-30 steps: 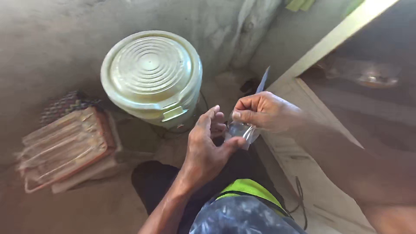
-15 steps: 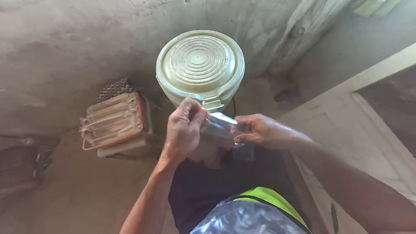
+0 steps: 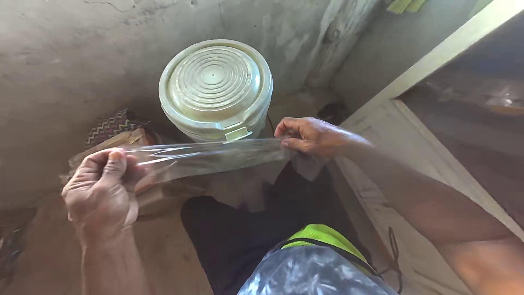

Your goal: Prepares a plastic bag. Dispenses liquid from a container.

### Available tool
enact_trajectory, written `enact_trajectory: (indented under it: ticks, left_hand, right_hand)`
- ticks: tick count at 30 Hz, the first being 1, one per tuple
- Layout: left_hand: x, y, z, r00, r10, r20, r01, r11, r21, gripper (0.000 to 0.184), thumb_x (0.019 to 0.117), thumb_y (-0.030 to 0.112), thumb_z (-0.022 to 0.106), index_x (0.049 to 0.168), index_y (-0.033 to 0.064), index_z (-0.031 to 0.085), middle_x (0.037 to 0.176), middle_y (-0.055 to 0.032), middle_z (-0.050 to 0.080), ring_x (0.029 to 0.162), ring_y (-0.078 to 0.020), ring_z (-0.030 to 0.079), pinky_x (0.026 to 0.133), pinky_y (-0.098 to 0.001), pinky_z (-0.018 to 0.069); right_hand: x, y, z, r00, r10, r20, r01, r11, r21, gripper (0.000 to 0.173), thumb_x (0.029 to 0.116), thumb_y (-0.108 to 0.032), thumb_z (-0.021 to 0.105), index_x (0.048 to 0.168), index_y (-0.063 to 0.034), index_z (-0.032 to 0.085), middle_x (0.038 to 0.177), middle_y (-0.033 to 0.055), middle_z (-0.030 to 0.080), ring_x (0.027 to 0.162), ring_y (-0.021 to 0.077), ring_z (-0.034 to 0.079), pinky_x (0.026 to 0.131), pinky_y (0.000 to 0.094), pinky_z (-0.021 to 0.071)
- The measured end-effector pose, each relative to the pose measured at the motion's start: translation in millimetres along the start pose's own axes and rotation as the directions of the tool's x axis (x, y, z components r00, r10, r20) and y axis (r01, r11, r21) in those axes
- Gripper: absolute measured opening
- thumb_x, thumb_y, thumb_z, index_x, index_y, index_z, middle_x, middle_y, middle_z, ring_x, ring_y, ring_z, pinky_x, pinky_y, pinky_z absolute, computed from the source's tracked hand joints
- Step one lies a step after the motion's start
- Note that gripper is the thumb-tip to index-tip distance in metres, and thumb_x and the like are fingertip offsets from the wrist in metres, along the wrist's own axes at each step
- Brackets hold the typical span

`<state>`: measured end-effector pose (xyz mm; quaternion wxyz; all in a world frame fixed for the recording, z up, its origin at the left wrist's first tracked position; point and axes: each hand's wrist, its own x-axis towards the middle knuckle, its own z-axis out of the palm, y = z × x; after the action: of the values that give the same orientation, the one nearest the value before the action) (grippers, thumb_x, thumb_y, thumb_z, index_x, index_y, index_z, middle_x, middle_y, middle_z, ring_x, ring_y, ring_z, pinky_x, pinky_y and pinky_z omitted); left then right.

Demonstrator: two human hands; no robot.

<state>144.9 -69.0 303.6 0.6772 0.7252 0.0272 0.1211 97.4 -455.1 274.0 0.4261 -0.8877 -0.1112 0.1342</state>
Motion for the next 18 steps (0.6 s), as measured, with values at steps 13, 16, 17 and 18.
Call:
enact_trajectory:
  ticks: [13,16,17,18]
  left_hand:
    - [6,-38,-50,0.994,-0.107,0.002,0.107,0.989,-0.107,0.021,0.1086,0.008,0.042,0.1,0.0158,0.059,0.082,0.0056,0.074,0.071,-0.0087,0.073,0.066,-0.0257,0.0637]
    - [0,-51,-54,0.996,-0.094,-0.003,0.094,0.995,0.014,0.02,0.1045,0.002,0.045,0.097,0.0147,0.058,0.074,0.0109,0.069,0.062,-0.0021,0.068,0.059,-0.0185,0.0592]
    - [-3,-54,-54,0.993,-0.113,-0.023,0.114,0.993,0.04,0.021,0.104,0.001,0.047,0.093,0.0149,0.059,0.071,0.0118,0.069,0.059,-0.0002,0.066,0.056,-0.0168,0.0575]
    - [-7,-57,-53,0.989,-0.139,-0.041,0.141,0.989,0.051,0.024,0.1043,0.002,0.047,0.089,0.0155,0.059,0.067,0.0123,0.067,0.056,0.001,0.064,0.054,-0.0158,0.0559]
  right_hand:
    - [1,11,-28,0.997,0.067,-0.037,-0.057,0.971,0.233,0.011,0.0985,-0.001,0.063,0.106,-0.003,0.071,0.089,0.0039,0.072,0.074,0.0071,0.066,0.069,0.0219,0.0559]
    - [1,17,-29,0.986,0.098,-0.137,-0.044,0.935,0.351,0.006,0.0949,0.002,0.067,0.099,-0.0004,0.071,0.079,0.0031,0.071,0.065,0.0056,0.065,0.062,0.0208,0.0558]
    - [1,18,-28,0.979,0.116,-0.166,-0.042,0.917,0.396,0.005,0.0944,0.003,0.067,0.097,0.0,0.07,0.078,0.0031,0.071,0.063,0.0056,0.066,0.06,0.0208,0.0566]
    - [0,19,-26,0.973,0.13,-0.189,-0.037,0.902,0.43,0.004,0.0948,0.002,0.067,0.095,0.0001,0.07,0.077,0.0034,0.071,0.061,0.006,0.066,0.058,0.0209,0.0571]
